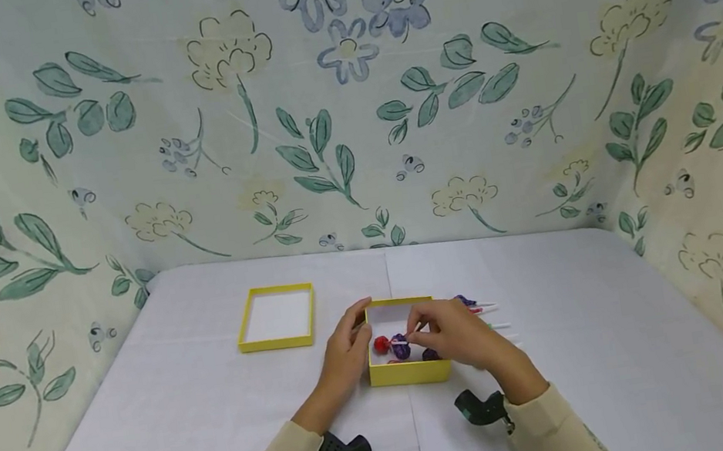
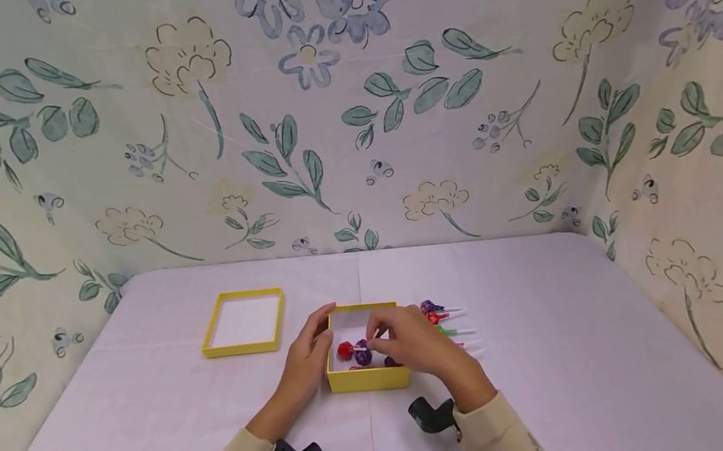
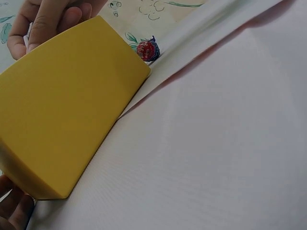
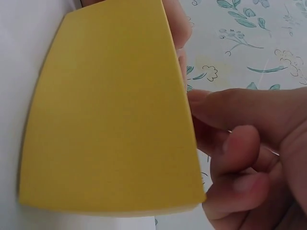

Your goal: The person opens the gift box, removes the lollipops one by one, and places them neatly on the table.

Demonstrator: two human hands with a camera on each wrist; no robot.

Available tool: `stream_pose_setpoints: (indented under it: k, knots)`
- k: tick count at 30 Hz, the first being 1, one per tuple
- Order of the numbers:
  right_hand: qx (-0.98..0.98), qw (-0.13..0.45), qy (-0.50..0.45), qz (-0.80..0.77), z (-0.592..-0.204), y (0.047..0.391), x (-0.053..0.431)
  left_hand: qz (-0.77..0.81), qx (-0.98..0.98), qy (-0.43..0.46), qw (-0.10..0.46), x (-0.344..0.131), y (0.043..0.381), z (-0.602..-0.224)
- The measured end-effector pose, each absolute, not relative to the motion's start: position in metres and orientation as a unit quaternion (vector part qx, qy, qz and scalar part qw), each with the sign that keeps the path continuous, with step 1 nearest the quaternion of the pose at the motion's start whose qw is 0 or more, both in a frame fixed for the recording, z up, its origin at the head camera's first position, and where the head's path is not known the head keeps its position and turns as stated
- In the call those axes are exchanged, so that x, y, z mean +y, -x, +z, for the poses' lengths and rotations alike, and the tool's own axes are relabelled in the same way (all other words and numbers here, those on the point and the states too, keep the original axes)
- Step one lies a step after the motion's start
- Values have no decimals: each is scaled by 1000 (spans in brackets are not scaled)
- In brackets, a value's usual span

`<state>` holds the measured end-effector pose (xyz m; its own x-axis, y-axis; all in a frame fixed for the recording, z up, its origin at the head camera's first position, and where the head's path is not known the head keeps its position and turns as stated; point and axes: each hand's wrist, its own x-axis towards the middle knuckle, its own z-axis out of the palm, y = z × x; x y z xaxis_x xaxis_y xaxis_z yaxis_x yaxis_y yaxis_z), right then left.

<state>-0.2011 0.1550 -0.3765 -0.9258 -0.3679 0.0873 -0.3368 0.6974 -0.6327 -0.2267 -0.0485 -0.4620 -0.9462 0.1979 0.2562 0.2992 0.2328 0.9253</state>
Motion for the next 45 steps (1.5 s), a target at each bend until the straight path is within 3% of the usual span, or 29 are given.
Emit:
stream_pose_setpoints:
  k: [45]
  knots:
    - [873,-31,114,-473,-362,207,223,-595,-788,153,45,-48,230,-465]
